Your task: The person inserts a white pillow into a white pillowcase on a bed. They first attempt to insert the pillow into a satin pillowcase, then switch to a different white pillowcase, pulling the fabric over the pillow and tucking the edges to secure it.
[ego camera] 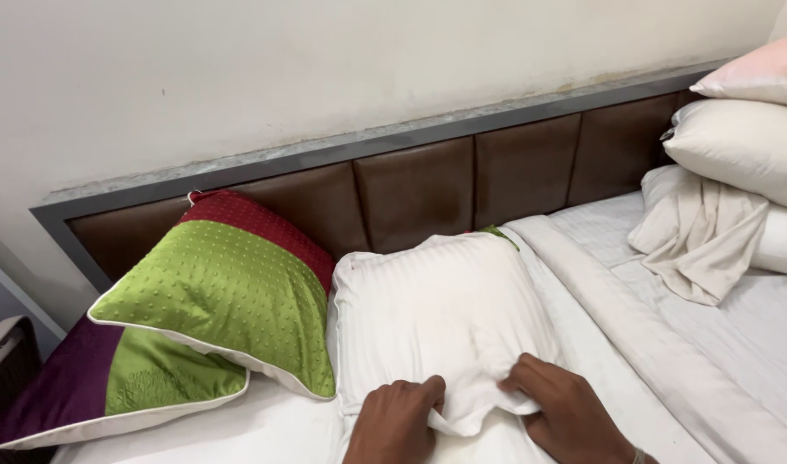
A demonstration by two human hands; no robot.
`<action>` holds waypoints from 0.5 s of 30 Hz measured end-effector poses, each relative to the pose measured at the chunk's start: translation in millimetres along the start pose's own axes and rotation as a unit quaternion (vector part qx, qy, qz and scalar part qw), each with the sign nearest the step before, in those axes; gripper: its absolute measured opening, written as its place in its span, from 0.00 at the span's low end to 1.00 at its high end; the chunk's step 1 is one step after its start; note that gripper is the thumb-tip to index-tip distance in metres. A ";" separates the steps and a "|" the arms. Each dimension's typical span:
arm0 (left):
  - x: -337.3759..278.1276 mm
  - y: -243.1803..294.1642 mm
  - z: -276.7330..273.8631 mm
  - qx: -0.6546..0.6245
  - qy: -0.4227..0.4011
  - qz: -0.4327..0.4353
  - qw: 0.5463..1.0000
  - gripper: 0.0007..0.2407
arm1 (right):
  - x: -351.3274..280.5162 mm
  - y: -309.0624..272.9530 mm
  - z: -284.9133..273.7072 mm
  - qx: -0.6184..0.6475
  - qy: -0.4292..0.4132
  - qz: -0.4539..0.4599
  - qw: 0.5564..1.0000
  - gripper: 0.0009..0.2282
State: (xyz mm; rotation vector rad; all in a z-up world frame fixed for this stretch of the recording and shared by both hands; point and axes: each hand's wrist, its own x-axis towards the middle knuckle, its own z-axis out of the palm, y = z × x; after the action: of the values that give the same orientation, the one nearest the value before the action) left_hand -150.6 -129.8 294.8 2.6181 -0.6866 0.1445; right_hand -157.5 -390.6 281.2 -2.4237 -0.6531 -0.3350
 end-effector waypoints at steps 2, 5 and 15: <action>-1.4 3.4 -17.5 -0.009 0.016 0.013 1.000 0.11 | -3.4 14.5 10.6 -0.004 0.076 -0.052 0.996 0.15; -7.4 15.6 -50.6 -0.010 0.031 0.007 0.999 0.12 | -10.3 36.5 29.7 -0.032 0.247 -0.075 0.966 0.12; -21.1 -38.7 -25.2 -0.064 -0.231 -0.170 0.956 0.15 | -21.3 42.5 20.7 0.152 -0.090 0.150 0.973 0.12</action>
State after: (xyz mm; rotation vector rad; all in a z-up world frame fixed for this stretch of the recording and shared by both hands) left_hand -149.8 -79.1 298.6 2.6117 -0.3579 -0.6089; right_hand -151.5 -415.7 236.1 -2.2262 -0.3707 0.1046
